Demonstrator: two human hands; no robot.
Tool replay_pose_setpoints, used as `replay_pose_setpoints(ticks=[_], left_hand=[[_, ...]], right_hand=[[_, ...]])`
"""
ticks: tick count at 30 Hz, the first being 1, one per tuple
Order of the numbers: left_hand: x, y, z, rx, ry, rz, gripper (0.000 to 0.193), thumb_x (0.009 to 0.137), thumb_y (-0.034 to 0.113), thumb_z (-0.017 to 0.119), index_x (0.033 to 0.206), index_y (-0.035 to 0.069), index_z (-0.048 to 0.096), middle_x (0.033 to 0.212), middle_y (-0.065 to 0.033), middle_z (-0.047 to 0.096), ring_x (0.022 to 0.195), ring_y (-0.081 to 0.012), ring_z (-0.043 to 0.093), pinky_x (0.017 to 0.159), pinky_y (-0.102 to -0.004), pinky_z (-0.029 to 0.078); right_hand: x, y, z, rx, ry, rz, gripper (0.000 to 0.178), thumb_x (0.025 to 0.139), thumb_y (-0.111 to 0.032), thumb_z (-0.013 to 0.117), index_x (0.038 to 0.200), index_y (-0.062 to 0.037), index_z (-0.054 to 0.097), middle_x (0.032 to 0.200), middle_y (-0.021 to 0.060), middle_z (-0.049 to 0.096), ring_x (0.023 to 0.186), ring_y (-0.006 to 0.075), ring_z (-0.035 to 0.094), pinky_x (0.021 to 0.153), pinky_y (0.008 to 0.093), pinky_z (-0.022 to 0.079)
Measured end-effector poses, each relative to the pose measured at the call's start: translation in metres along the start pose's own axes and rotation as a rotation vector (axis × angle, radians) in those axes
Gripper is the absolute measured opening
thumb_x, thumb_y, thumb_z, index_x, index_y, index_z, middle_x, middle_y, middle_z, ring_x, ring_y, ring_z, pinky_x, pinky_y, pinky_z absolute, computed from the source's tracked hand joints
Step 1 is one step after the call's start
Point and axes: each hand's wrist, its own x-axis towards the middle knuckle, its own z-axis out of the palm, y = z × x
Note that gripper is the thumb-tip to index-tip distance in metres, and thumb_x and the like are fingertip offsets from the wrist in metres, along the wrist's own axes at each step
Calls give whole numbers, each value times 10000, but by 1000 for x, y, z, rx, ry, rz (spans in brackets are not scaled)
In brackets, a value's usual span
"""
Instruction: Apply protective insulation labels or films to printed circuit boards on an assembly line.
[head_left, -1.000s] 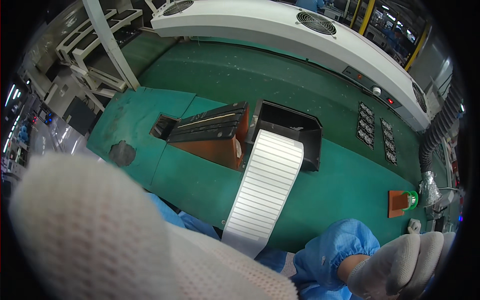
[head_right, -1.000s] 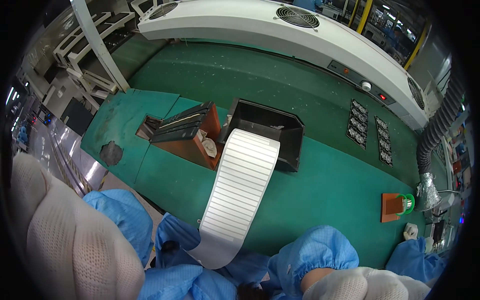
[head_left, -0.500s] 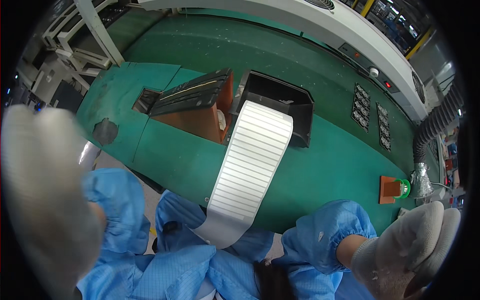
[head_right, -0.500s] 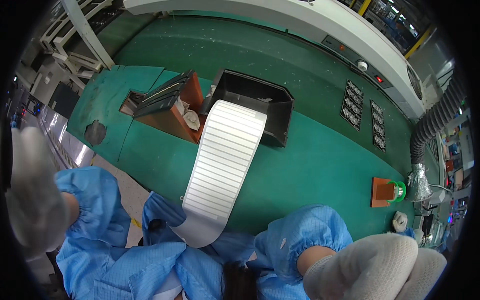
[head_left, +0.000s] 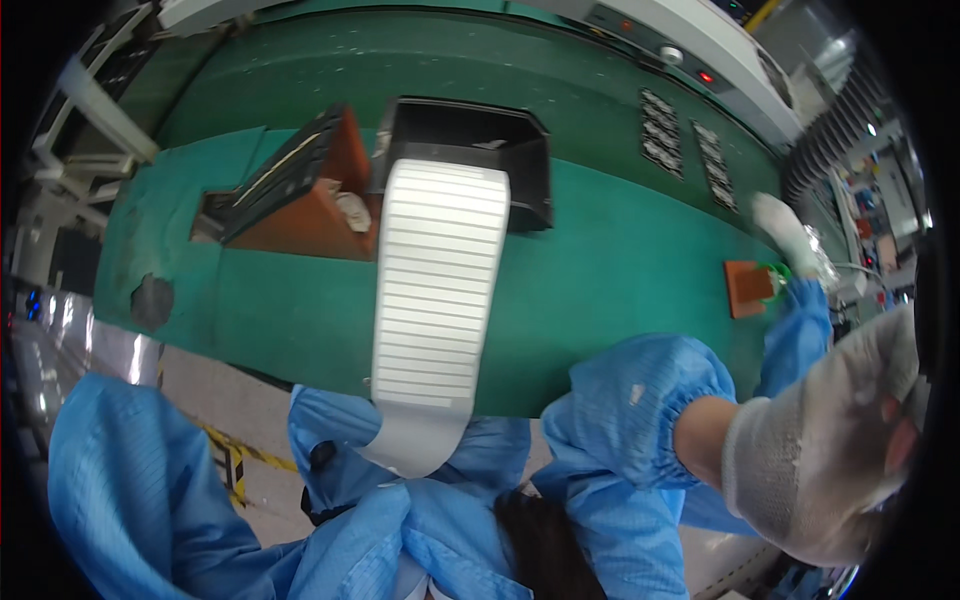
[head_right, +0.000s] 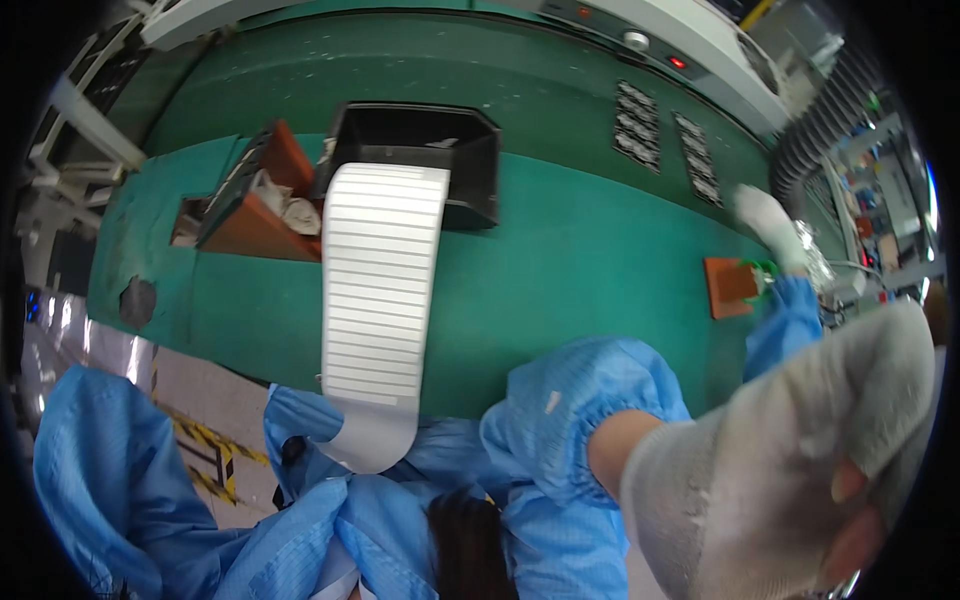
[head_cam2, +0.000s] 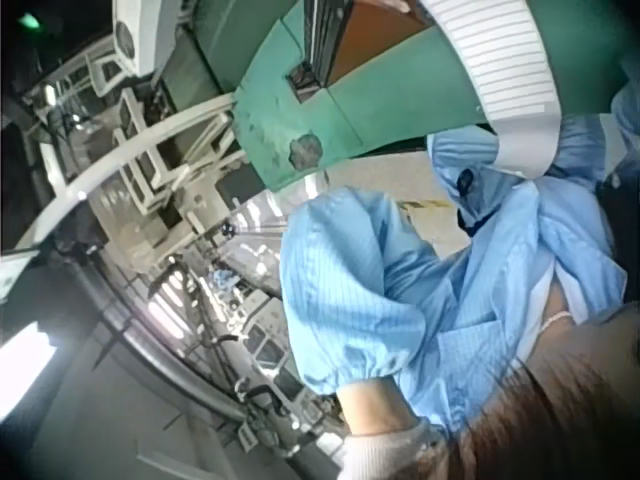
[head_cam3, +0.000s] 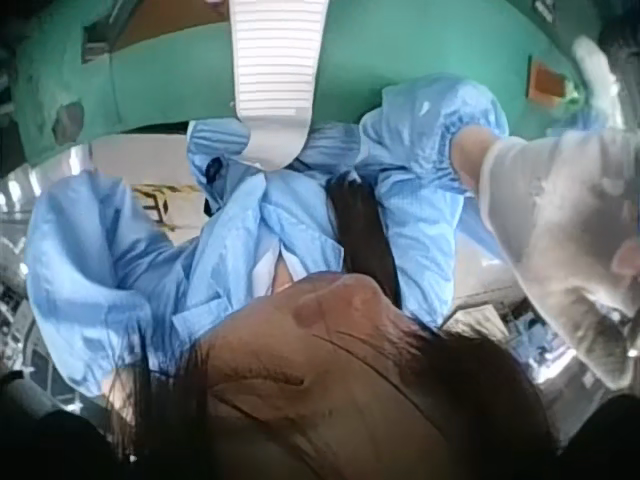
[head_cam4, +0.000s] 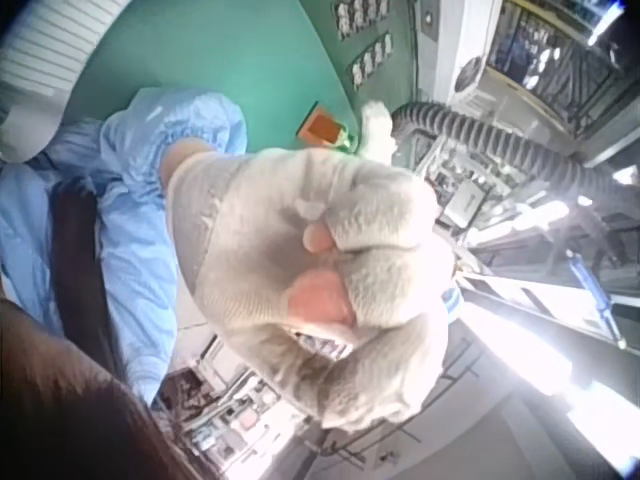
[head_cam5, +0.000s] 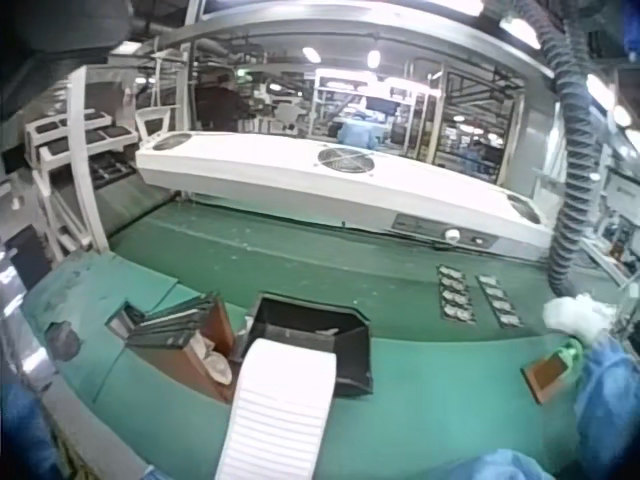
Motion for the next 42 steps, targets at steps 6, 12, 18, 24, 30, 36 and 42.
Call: replay_pose_setpoints(ticks=[6,12,18,24,30,36,42], left_hand=[[14,-14,-1,-31,-73,54,330,966,411,602,996,85,557,937,-219,700,721,-225,583,664,-305,456],[27,-28,7,-32,-102,127,324,965,406,602,996,86,558,941,-211,700,728,-224,581,670,-305,453],[28,-22,8,35,-97,154,319,964,402,602,997,88,559,946,-203,699,735,-223,579,677,-306,450],[30,-26,11,59,-106,201,313,963,397,602,998,89,560,950,-195,699,742,-222,577,683,-306,448],[45,-45,18,0,-136,262,307,963,393,602,998,91,561,955,-187,698,750,-221,575,690,-306,445],[37,-22,25,153,-103,240,301,962,388,602,999,92,562,959,-179,698,757,-219,573,696,-306,442],[11,47,23,505,-30,185,295,961,384,603,999,94,563,964,-171,697,764,-218,572,702,-306,440]], right_hand=[[-6,-5,-3,-68,-8,-134,89,854,-212,572,810,-134,571,767,-34,531,764,156,409,729,318,331],[-9,12,-2,-98,-52,-239,89,836,-199,579,765,-145,579,769,-46,538,774,150,405,739,311,326],[-10,22,1,38,55,-336,89,824,-168,591,739,-151,573,774,-42,536,784,151,402,749,315,324],[-12,10,-3,-19,-61,-321,123,837,-169,605,721,-146,573,785,-38,529,777,156,396,763,340,320],[-11,17,7,-26,-40,-322,106,908,-240,608,835,-165,624,844,-49,549,796,154,421,765,337,327],[-14,24,10,-9,-20,-356,106,915,-247,602,858,-158,616,846,-41,546,795,156,423,764,340,329],[-21,76,28,214,5,-381,111,922,-253,596,882,-150,607,849,-33,544,794,158,425,763,343,331]])
